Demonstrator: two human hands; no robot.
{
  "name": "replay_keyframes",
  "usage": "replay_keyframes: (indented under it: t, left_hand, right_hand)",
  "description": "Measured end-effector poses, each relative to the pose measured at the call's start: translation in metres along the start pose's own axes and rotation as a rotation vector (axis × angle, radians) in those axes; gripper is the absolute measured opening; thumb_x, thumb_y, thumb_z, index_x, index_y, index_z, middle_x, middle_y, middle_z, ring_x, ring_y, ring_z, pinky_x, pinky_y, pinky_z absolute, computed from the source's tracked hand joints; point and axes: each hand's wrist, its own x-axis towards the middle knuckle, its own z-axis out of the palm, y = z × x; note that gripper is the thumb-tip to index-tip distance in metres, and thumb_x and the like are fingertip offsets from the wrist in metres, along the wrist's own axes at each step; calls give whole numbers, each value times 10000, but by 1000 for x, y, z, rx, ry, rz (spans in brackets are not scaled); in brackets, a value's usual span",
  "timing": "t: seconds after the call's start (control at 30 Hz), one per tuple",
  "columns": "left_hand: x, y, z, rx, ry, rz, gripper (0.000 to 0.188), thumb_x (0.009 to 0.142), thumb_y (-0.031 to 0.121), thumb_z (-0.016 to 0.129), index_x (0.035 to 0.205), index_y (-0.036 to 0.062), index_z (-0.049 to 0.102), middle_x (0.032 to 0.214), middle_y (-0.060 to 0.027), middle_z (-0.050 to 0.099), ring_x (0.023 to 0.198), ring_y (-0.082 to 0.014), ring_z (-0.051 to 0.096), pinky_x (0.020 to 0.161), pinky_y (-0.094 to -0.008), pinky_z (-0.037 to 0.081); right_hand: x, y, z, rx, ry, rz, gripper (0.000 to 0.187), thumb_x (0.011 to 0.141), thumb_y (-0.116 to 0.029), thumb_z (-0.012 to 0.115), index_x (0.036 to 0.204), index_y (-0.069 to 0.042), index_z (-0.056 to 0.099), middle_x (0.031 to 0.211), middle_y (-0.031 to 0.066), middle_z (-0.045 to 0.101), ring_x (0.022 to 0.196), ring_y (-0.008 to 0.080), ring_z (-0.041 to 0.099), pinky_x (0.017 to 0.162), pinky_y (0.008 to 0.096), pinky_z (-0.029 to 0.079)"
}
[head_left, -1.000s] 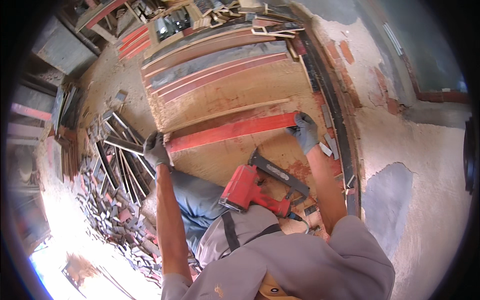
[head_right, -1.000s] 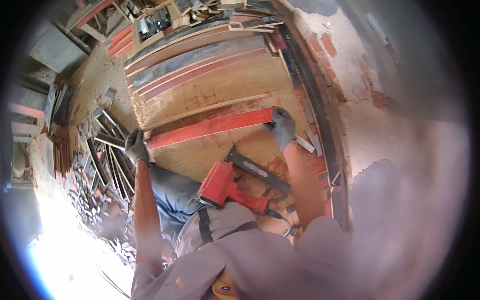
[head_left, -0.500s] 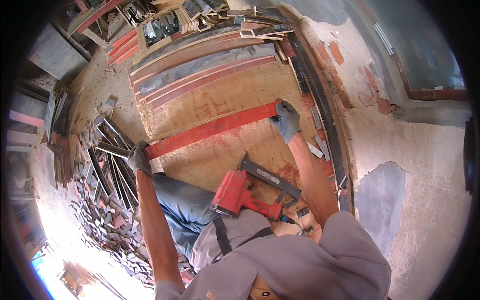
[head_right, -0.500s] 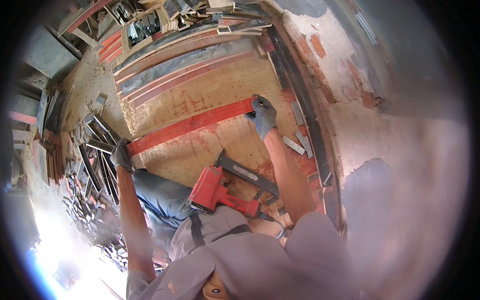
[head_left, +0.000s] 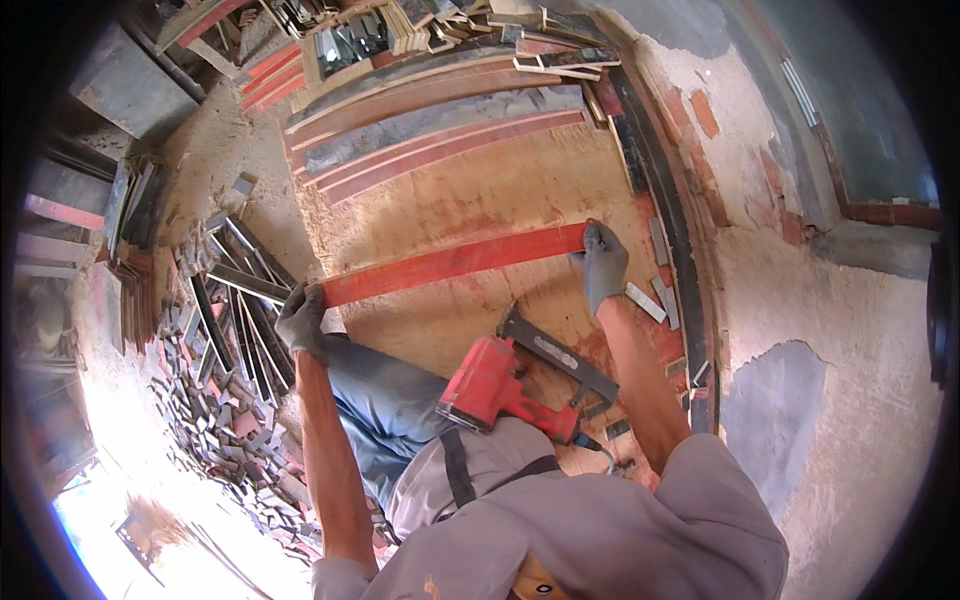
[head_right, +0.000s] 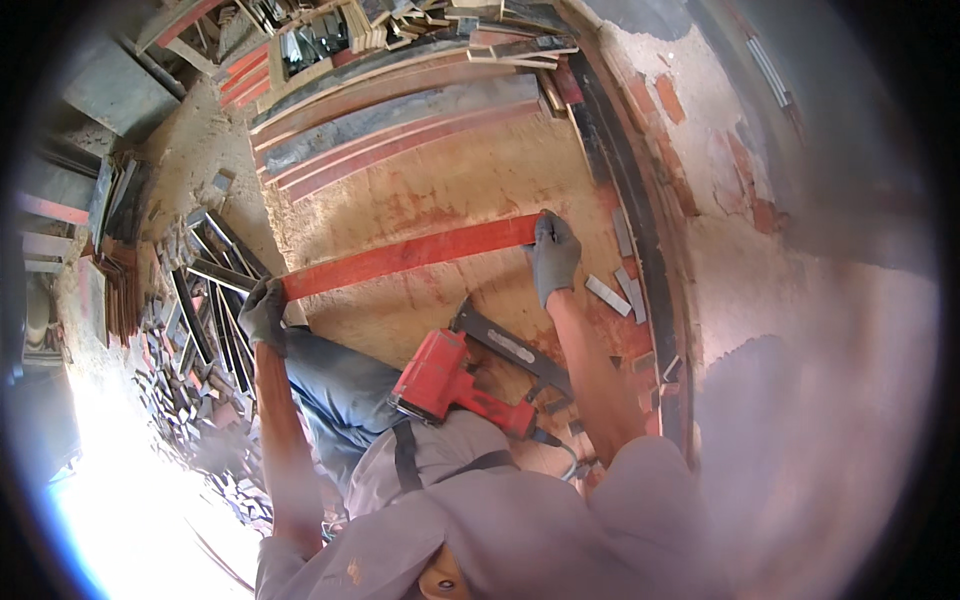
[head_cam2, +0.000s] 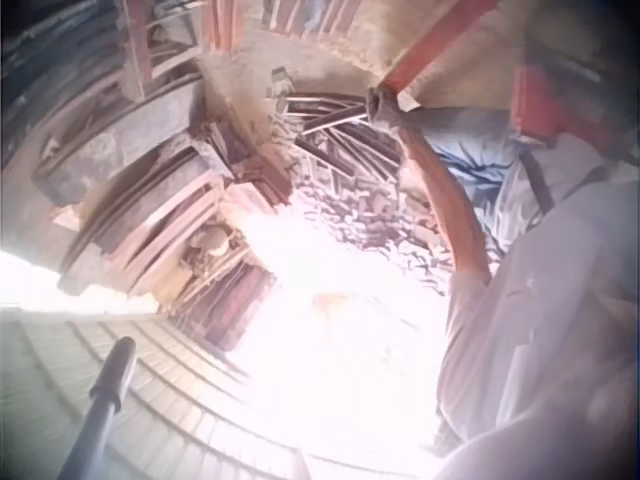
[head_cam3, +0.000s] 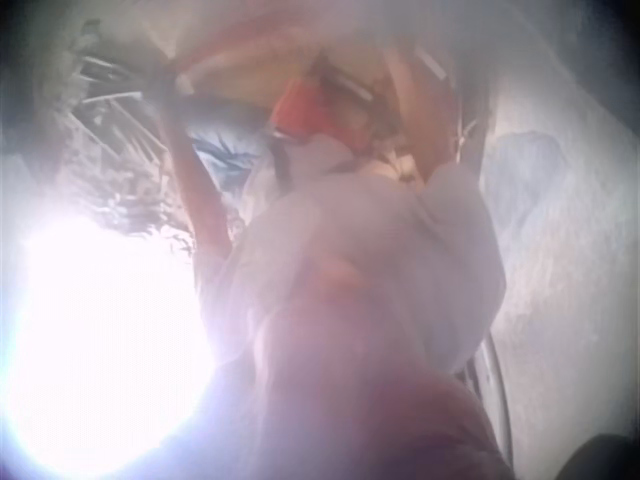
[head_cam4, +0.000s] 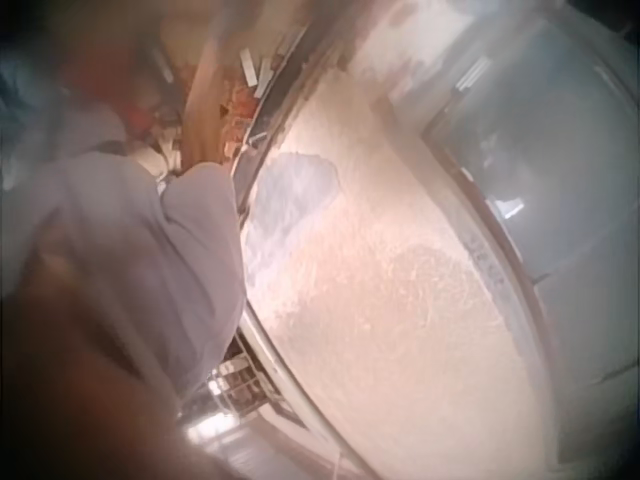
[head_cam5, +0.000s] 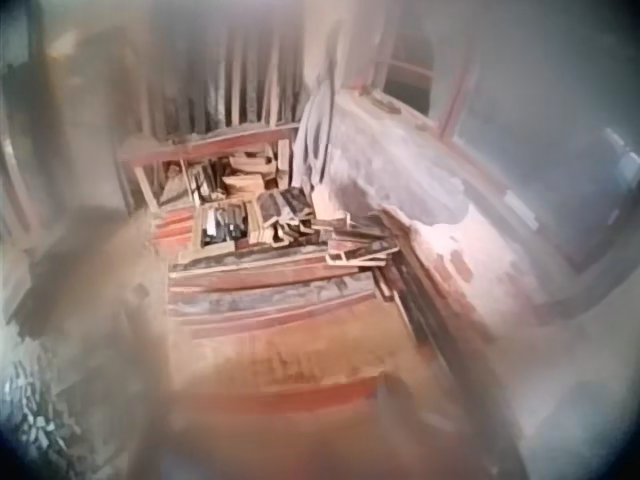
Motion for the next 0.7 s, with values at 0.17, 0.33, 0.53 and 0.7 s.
replay_keyframes:
  t: [0.17,0.33,0.53,0.7]
  left_hand:
    - [-37,-5,-13,126,-39,-6,379,862,46,781,1218,-29,674,1041,-110,716,864,-155,684,757,-268,589]
    - [-40,-8,-13,243,-12,92,399,888,80,763,1254,-36,655,1120,-101,719,950,-148,670,879,-277,541]
    - [-36,-12,-20,243,-57,92,396,878,143,792,1211,-39,678,1067,-101,730,933,-150,672,855,-278,540]
    - [-32,-5,-23,289,-78,76,356,885,174,792,1154,-43,705,995,-73,729,847,-125,652,786,-259,533]
  right_hand:
    - [-20,23,-47,-25,4,-3,254,962,-114,671,1178,19,675,1035,81,687,829,144,668,697,309,607]
    - [-29,34,-46,89,32,-19,240,941,-69,687,1156,36,665,1025,87,689,831,140,660,708,302,606]
    - [-31,32,-47,117,50,10,259,921,-25,697,1168,44,657,1014,90,697,843,126,656,720,293,606]
    - [-30,36,-49,139,61,16,264,917,9,689,1177,43,668,1034,84,707,865,112,659,758,269,592]
